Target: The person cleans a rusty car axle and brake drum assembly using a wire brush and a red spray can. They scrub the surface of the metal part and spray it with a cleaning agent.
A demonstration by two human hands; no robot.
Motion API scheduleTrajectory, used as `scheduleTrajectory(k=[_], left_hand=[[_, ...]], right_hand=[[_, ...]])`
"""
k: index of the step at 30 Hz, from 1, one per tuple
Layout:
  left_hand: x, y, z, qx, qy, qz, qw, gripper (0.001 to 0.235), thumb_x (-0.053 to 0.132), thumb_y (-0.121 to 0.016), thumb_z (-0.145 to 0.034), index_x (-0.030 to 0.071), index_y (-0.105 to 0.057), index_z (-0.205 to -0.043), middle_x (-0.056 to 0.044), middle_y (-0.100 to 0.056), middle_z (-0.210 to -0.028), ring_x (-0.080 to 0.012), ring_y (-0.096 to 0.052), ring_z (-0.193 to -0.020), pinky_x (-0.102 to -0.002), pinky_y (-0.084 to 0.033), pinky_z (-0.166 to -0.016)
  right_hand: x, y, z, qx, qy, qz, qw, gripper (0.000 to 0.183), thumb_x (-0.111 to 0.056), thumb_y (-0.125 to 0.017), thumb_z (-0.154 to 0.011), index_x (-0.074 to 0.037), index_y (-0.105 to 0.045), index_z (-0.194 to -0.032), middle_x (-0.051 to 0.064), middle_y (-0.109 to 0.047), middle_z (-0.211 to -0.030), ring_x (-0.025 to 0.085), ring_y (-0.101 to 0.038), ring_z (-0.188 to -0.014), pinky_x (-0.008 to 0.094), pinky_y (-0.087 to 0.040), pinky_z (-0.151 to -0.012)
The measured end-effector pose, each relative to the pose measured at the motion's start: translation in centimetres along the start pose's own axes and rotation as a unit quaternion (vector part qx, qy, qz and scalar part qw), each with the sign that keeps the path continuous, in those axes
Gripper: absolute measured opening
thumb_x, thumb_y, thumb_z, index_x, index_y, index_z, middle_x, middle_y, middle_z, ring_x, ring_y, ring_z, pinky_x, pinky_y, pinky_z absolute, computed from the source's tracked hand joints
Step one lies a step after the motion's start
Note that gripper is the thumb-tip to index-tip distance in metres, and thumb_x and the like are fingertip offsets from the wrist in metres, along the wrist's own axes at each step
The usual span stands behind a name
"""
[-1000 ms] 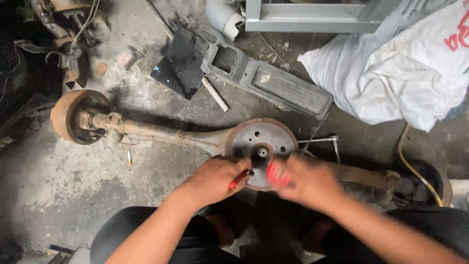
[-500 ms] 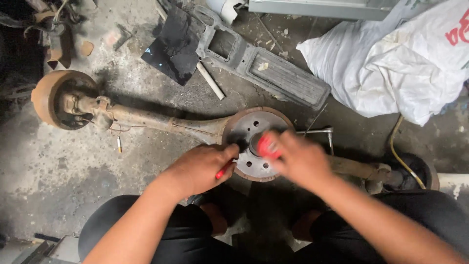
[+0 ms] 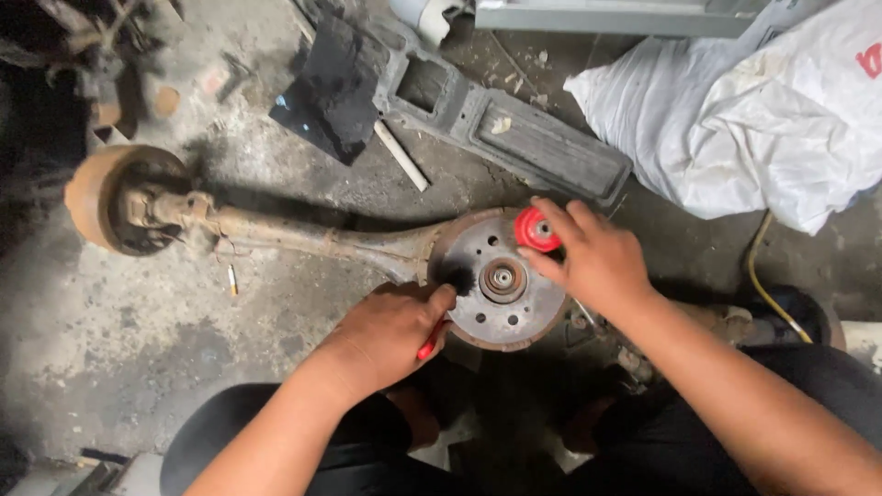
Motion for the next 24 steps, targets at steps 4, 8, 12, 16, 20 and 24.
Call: scheduleTrajectory(k=[4,8,12,16,20,24], left_hand=[[-0.1,0.3,-0.2,0.011,0.001,0.001,1.000,0.050,0.027,-0.041,-0.098,0.011,-0.045,-0.146,-0.015,-0.074,-0.083,-0.0380,-0.073,-0.084,-0.050,-0.058,-0.080],[0.2,0.0,-0.2,0.006,-0.008,-0.020,1.000,0.052,0.027,-0.042,-0.098,0.010,-0.044,-0.148,-0.017,-0.074,-0.089,-0.0404,-0.072,-0.087,-0.052,-0.057,-0.081],[-0.1,-0.3,0.2,0.029,0.006,-0.025,0.999,0.053,0.028,-0.042,-0.097,0.013,-0.044,-0.147,-0.015,-0.073,-0.086,-0.0384,-0.072,-0.085,-0.050,-0.057,-0.082],[0.0,-0.5,0.2,0.027,-0.003,-0.040,0.999,0.053,0.028,-0.041,-0.098,0.011,-0.044,-0.148,-0.016,-0.073,-0.085,-0.0385,-0.072,-0.083,-0.050,-0.056,-0.081],[0.6,-0.6,0.4,0.051,0.005,0.003,0.999,0.055,0.029,-0.041,-0.098,0.011,-0.043,-0.150,-0.017,-0.073,-0.081,-0.0389,-0.071,-0.081,-0.049,-0.057,-0.079],[0.8,0.3,0.9,0.055,-0.013,-0.007,0.998,0.051,0.030,-0.045,-0.099,0.011,-0.043,-0.147,-0.023,-0.074,-0.086,-0.0447,-0.072,-0.088,-0.055,-0.056,-0.081]], right_hand=[[-3.1,0.7,0.4,-0.059,0.044,-0.015,0.997,0.061,-0.062,-0.065,-0.083,-0.024,-0.061,-0.132,0.002,-0.064,-0.098,0.026,-0.071,-0.077,0.042,-0.060,-0.059],[0.8,0.6,-1.0,0.010,0.003,0.020,1.000,0.074,-0.060,-0.070,-0.080,-0.028,-0.054,-0.145,0.000,-0.065,-0.103,0.024,-0.072,-0.088,0.039,-0.060,-0.066],[-1.8,1.4,1.2,-0.006,0.029,-0.015,0.999,0.057,-0.056,-0.067,-0.086,-0.026,-0.060,-0.135,-0.002,-0.065,-0.099,0.022,-0.070,-0.085,0.036,-0.058,-0.064],[1.0,0.3,2.0,0.014,0.030,0.020,0.999,0.066,-0.065,-0.069,-0.079,-0.031,-0.060,-0.135,-0.002,-0.066,-0.095,0.024,-0.072,-0.076,0.039,-0.058,-0.059],[-1.0,0.1,6.0,-0.117,-0.057,-0.059,0.990,0.065,-0.068,-0.065,-0.077,-0.020,-0.066,-0.120,0.005,-0.073,-0.101,0.030,-0.074,-0.093,0.043,-0.060,-0.077],[-0.1,0.1,5.3,-0.105,0.042,-0.042,0.993,0.069,-0.070,-0.063,-0.081,-0.025,-0.060,-0.134,0.004,-0.072,-0.109,0.027,-0.074,-0.092,0.045,-0.061,-0.069]])
Point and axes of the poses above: each hand's wrist, its own z-axis away from the middle knuckle, its own y-axis out of the back of the hand, x = y × z, the point moved 1 cm from there along -z, towards the middle knuckle
